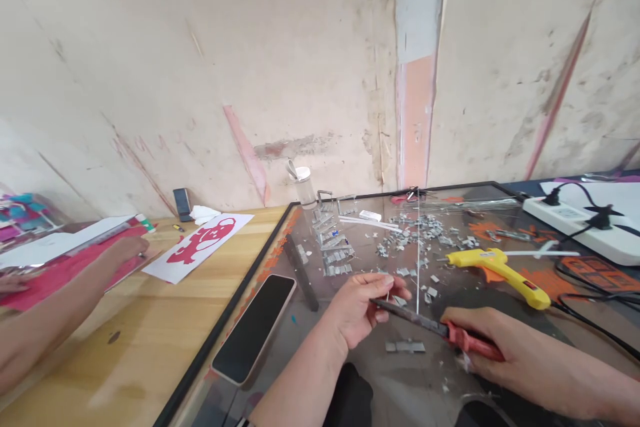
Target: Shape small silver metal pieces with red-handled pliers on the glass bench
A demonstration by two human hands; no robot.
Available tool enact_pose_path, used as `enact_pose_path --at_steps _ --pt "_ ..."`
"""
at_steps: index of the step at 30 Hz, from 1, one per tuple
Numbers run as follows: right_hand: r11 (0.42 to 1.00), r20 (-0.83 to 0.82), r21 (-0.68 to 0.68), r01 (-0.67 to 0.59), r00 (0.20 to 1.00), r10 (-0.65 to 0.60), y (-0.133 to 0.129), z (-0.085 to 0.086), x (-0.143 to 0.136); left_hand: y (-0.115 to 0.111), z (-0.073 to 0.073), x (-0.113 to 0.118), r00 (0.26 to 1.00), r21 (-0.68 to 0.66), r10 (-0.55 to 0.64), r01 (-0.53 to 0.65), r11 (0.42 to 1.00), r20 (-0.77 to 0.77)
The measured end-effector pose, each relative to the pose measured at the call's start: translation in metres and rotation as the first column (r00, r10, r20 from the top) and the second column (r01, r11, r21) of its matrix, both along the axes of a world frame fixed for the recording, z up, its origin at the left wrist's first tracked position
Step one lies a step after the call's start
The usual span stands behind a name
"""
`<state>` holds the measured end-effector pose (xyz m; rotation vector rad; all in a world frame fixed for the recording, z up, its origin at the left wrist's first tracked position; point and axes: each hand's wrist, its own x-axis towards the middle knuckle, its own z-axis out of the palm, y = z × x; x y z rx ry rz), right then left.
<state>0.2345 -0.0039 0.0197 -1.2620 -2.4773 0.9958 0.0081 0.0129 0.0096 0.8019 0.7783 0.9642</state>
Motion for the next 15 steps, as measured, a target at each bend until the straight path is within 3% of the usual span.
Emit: enact_pose_path --at_steps 5,15 --pt "0.996 -0.001 -0.054 -0.074 0.997 0.074 -0.006 0.003 -0.001 -0.002 -0.002 0.000 0.995 0.011 -0.088 0.088 0.996 0.044" --pt "0.992 0.005 -0.072 -0.108 0.994 0.109 -0.012 0.009 -0.006 -0.003 -0.001 0.002 0.974 -0.053 -0.195 0.202 0.978 0.116"
